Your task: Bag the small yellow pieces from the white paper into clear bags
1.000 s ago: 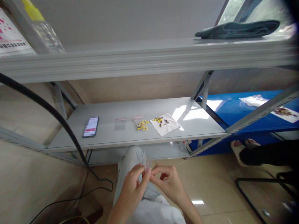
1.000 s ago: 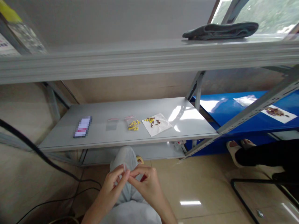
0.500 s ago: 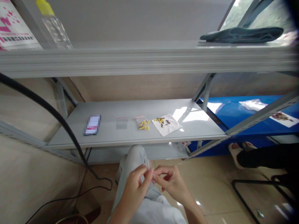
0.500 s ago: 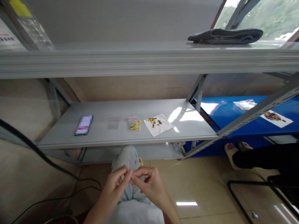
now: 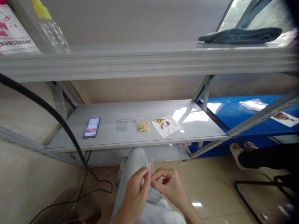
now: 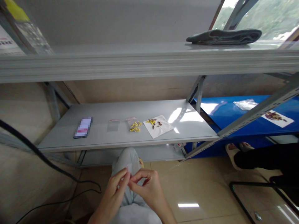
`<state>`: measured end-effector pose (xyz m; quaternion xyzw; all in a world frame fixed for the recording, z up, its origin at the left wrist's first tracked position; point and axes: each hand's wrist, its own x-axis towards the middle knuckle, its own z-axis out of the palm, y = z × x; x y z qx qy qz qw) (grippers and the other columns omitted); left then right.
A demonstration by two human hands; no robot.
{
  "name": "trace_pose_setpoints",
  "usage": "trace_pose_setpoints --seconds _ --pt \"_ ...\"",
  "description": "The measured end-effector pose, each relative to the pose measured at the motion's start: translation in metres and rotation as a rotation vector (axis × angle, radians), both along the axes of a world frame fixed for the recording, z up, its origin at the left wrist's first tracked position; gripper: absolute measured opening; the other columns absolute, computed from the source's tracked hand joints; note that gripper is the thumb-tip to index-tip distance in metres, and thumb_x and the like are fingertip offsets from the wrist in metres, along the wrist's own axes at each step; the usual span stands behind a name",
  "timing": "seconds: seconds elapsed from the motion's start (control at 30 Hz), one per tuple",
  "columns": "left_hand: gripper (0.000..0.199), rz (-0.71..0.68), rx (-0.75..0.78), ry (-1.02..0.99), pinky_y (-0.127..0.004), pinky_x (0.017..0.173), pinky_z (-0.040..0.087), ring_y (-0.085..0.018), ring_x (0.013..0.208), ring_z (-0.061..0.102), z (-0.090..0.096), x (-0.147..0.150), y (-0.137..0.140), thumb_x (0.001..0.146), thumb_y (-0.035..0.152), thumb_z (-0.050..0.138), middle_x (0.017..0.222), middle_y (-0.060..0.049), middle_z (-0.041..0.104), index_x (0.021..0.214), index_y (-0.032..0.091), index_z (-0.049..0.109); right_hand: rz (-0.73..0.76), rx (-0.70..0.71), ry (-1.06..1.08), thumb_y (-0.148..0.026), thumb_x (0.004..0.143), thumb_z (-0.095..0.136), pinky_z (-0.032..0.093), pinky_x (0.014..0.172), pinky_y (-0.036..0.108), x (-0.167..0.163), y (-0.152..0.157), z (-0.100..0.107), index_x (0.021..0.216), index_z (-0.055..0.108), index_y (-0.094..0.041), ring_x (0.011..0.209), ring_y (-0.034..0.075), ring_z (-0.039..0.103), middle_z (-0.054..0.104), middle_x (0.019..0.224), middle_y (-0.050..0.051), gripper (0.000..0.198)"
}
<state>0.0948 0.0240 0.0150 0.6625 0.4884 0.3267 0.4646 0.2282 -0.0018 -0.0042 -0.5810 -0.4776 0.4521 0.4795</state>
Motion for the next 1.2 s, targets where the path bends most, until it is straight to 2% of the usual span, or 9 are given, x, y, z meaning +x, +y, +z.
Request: trace_pose_setpoints --seconds 0.17,0.37,0.57,0.73,0.8,0.87,0.97,1.03,1.2 --pt "0.036 -0.007 -0.084 0.058 -0.023 0.063 0.041 -0.016 0.068 0.054 0.003 0.002 0.005 0.086 0.046 0.042 0.072 -0.004 0.061 0.079 0.017 0.061 -0.022 -0.028 -0.012 -0.037 0.071 0.07 0.04 0.042 0.016 0.003 0.003 0.004 0.066 0.072 -0.016 0.056 0.012 0.059 0.068 0.064 0.005 0.022" --pt "0.036 -0.09 -0.146 0.018 -0.021 0.053 0.031 -0.01 0.057 0.042 -0.002 0.004 0.013 0.089 0.046 0.037 0.06 0.003 0.041 0.067 0.018 0.041 0.029 -0.028 0.001 -0.041 0.078 0.061 0.041 0.038 0.015 0.006 0.005 0.007 0.076 0.072 -0.016 0.06 0.014 0.061 0.067 0.069 0.006 0.027" --pt "0.035 -0.087 -0.061 0.067 -0.021 0.053 0.03 -0.011 0.061 0.045 -0.002 0.009 0.024 0.087 0.045 0.042 0.065 0.002 0.048 0.067 0.017 0.044 0.02 0.045 -0.07 -0.031 0.073 0.065 0.036 0.037 0.014 0.007 0.019 0.003 0.071 0.069 -0.015 0.056 0.012 0.058 0.065 0.065 0.004 0.017" --pt "0.035 -0.123 0.065 -0.071 -0.02 0.056 0.033 -0.01 0.061 0.045 0.011 0.023 0.069 0.088 0.044 0.041 0.063 0.002 0.048 0.067 0.017 0.045 -0.008 0.159 -0.158 -0.036 0.076 0.062 0.045 0.045 0.017 0.02 0.06 0.026 0.075 0.069 -0.015 0.065 0.015 0.063 0.067 0.069 0.006 0.022" --pt "0.035 -0.175 0.045 -0.161 -0.02 0.054 0.033 -0.009 0.056 0.044 0.017 0.028 0.093 0.088 0.046 0.04 0.06 0.003 0.047 0.067 0.018 0.045 -0.021 0.194 -0.142 -0.039 0.076 0.061 0.05 0.049 0.021 0.025 0.08 0.035 0.079 0.069 -0.015 0.066 0.016 0.063 0.068 0.072 0.006 0.026" --pt "0.035 -0.165 0.028 -0.212 -0.02 0.049 0.032 -0.008 0.05 0.041 0.02 0.032 0.115 0.087 0.047 0.04 0.057 0.004 0.044 0.07 0.017 0.048 -0.057 0.22 -0.089 -0.041 0.074 0.063 0.053 0.049 0.023 0.026 0.097 0.039 0.084 0.067 -0.015 0.064 0.016 0.063 0.067 0.077 0.006 0.028" --pt "0.035 -0.111 0.001 -0.226 -0.019 0.043 0.029 -0.007 0.045 0.038 0.012 0.035 0.138 0.084 0.046 0.043 0.052 0.005 0.042 0.066 0.016 0.05 -0.112 0.227 0.016 -0.04 0.07 0.065 0.056 0.048 0.026 0.021 0.118 0.031 0.093 0.066 -0.015 0.063 0.015 0.063 0.065 0.082 0.005 0.034" --pt "0.035 -0.082 -0.014 -0.236 -0.019 0.04 0.028 -0.007 0.042 0.038 0.0 0.037 0.146 0.084 0.046 0.043 0.051 0.005 0.041 0.07 0.016 0.052 -0.139 0.217 0.085 -0.039 0.069 0.066 0.056 0.05 0.026 0.015 0.129 0.02 0.093 0.066 -0.015 0.062 0.015 0.062 0.064 0.076 0.004 0.034" --pt "0.041 -0.031 -0.03 -0.288 -0.018 0.037 0.029 -0.006 0.041 0.037 -0.02 0.036 0.144 0.084 0.054 0.038 0.057 0.006 0.04 0.079 0.017 0.052 -0.165 0.181 0.384 -0.035 0.062 0.071 0.054 0.05 0.024 -0.001 0.142 -0.003 0.09 0.061 -0.017 0.053 0.01 0.058 0.059 0.067 -0.003 0.035"
